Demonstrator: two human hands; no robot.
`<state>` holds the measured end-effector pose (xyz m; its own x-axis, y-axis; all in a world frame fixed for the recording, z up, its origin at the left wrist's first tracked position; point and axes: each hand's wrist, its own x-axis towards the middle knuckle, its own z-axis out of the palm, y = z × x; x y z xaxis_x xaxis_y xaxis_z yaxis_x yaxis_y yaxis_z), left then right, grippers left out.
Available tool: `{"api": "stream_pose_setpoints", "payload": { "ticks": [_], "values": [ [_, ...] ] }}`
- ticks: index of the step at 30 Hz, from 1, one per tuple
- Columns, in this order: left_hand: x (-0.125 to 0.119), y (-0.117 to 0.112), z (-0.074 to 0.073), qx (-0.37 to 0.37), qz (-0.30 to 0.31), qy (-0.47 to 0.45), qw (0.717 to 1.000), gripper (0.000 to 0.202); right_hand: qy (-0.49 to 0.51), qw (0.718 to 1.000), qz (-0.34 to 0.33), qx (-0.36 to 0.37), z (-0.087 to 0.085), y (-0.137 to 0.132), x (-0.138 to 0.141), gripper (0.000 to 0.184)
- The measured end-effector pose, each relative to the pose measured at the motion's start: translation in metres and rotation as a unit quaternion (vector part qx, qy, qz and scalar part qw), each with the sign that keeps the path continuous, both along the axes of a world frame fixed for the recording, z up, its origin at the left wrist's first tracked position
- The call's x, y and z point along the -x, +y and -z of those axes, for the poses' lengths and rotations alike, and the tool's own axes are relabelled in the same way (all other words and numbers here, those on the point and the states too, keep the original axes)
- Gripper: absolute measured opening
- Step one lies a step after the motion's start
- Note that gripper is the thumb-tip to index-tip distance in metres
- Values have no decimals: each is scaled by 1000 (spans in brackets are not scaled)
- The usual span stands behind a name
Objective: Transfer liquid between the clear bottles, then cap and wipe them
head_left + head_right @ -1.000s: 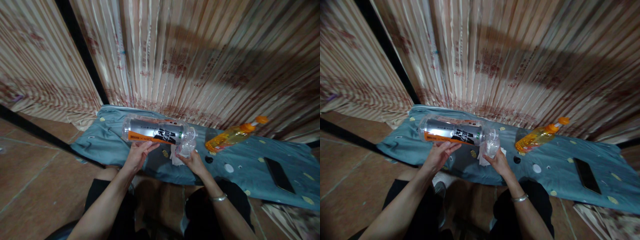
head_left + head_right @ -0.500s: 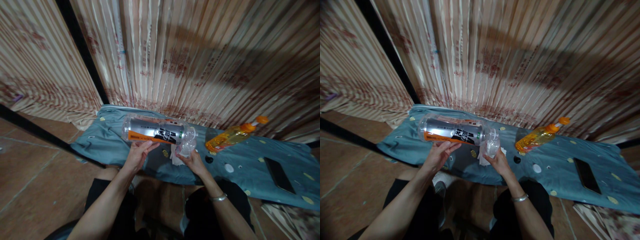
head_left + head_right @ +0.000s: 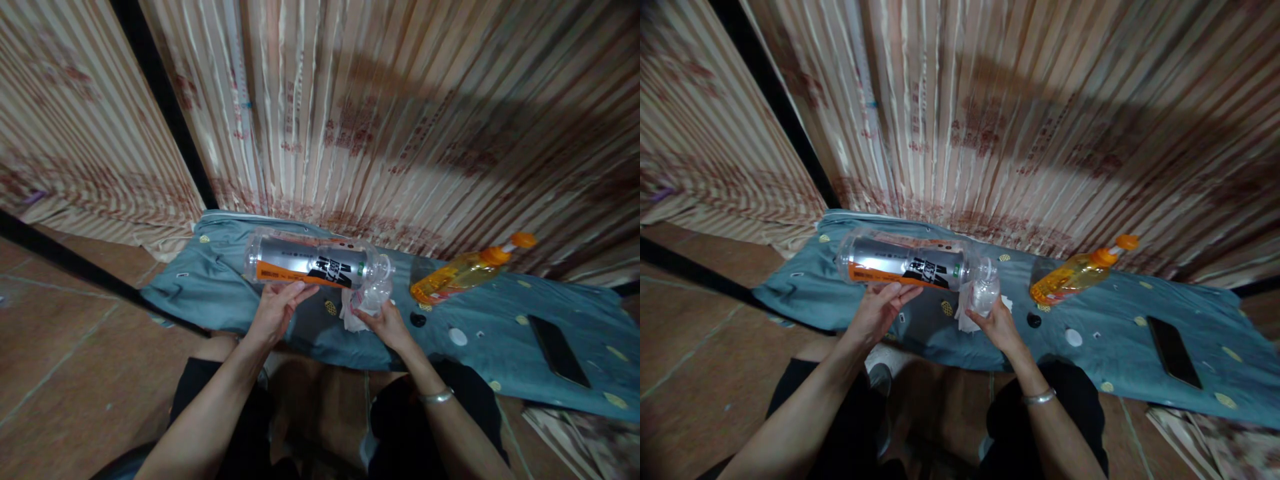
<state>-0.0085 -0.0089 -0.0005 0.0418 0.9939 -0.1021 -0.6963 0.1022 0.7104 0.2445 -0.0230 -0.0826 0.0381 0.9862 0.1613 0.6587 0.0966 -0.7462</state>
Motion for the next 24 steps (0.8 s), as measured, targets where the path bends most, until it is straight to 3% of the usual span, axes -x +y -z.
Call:
{"api": "stream_pose_setpoints", "payload": {
  "ticks": [24],
  "values": [
    [1, -1, 2, 10, -9, -6, 1000, 26, -8, 1000, -6, -7, 7, 0, -2, 56]
  ]
}}
